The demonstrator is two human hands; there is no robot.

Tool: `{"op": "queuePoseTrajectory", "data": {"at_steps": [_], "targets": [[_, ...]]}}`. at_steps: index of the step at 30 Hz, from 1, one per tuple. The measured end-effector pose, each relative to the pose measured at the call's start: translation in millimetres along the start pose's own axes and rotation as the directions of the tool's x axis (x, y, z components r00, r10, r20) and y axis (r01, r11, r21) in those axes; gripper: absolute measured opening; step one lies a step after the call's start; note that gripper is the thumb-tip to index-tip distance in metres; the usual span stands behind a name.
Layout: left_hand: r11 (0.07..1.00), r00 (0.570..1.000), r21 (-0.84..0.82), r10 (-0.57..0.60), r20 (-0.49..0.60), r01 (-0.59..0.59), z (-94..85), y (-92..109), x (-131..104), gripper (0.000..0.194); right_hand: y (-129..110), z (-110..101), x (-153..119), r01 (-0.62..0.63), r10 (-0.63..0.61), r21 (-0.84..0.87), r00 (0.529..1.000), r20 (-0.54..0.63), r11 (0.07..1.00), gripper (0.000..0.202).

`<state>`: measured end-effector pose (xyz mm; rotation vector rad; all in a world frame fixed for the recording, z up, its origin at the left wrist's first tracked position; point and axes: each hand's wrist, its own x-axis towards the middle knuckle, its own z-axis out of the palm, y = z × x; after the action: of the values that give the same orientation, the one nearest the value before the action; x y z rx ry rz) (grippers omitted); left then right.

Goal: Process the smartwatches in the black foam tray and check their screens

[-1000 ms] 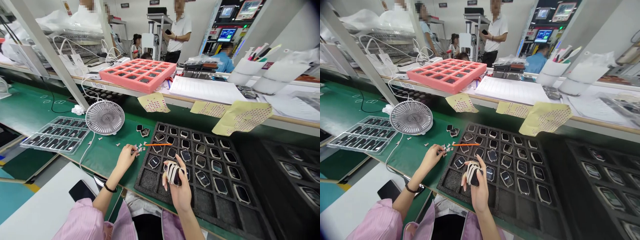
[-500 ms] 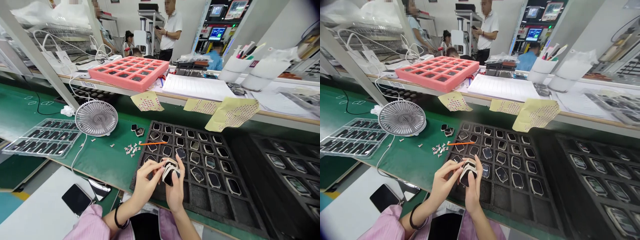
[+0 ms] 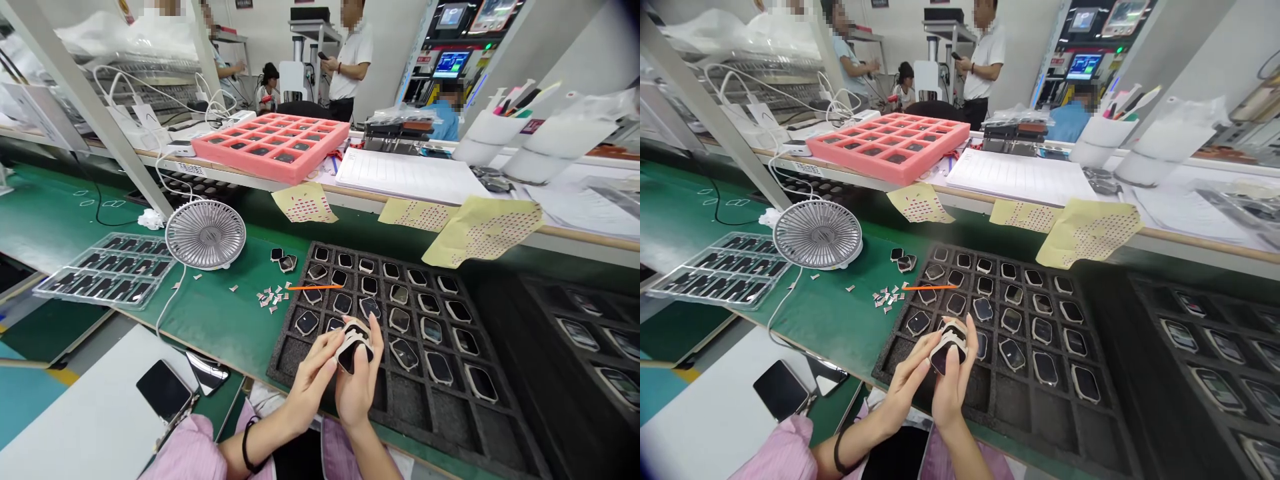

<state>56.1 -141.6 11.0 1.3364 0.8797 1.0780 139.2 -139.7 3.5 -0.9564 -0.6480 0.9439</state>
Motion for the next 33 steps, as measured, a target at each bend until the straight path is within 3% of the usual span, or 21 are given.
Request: {"op": "queuePoseTrajectory", "data": {"at_steps": [4,6,7,9,11,14,16,20,22,24,26,27,30,33], "targets": [[0.998,0.996,0.059,0.01,0.084,-0.015,-20.8,8.6,10.9,0.038,0.1,-1.0,3.6,-0.108,0.109,-0.012,0.992,0.069,0.994,0.053],[0.981,0.993,0.191,0.024,0.114,-0.045,-41.4,10.9,20.9,0.037,0.0,-0.5,4.8,-0.205,0.203,0.003,0.97,0.135,0.979,0.053],[0.952,0.996,0.3,0.044,0.076,-0.065,-53.3,9.9,25.8,0.035,-0.3,0.2,5.3,-0.238,0.232,0.015,0.959,0.163,0.971,0.052],[0.819,0.986,0.572,0.134,-0.102,-0.052,-77.9,2.7,33.5,0.032,-1.8,1.6,5.9,-0.267,0.254,0.045,0.947,0.196,0.963,0.05],[0.62,0.948,0.784,0.231,-0.218,0.029,-99.2,-10.7,37.6,0.026,-4.3,2.9,6.5,-0.271,0.252,0.074,0.947,0.199,0.96,0.049],[0.387,0.939,0.917,0.269,-0.215,0.099,-119.5,-32.7,38.9,0.019,-8.8,3.8,6.9,-0.286,0.261,0.103,0.943,0.204,0.953,0.049],[0.311,0.949,0.944,0.251,-0.192,0.109,-125.6,-42.7,39.0,0.015,-11.6,4.1,6.9,-0.302,0.273,0.119,0.939,0.211,0.946,0.049],[0.318,0.961,0.943,0.213,-0.177,0.104,-127.6,-44.8,40.2,0.01,-16.6,4.3,9.7,-0.369,0.322,0.179,0.915,0.244,0.912,0.046],[0.384,0.967,0.921,0.198,-0.159,0.073,-123.0,-36.8,39.4,0.012,-19.3,3.8,13.2,-0.434,0.37,0.215,0.885,0.282,0.875,0.045],[0.479,0.965,0.877,0.243,-0.097,-0.032,-113.2,-22.9,36.5,0.013,-22.0,2.8,17.4,-0.518,0.435,0.237,0.839,0.326,0.822,0.045],[0.541,0.926,0.806,0.376,0.024,-0.241,-99.3,-5.4,32.5,0.01,-24.3,1.6,20.9,-0.601,0.498,0.241,0.781,0.376,0.762,0.047],[0.535,0.885,0.764,0.455,0.101,-0.362,-91.9,3.5,30.7,0.008,-25.2,1.1,22.1,-0.638,0.524,0.238,0.751,0.402,0.732,0.048],[0.438,0.731,0.652,0.626,0.274,-0.619,-74.8,25.4,28.9,0.017,-26.5,0.2,23.4,-0.719,0.576,0.225,0.672,0.465,0.657,0.054],[0.336,0.628,0.582,0.653,0.424,-0.741,-70.5,37.2,32.8,0.021,-26.3,0.0,22.2,-0.75,0.596,0.215,0.638,0.487,0.626,0.058]]}}
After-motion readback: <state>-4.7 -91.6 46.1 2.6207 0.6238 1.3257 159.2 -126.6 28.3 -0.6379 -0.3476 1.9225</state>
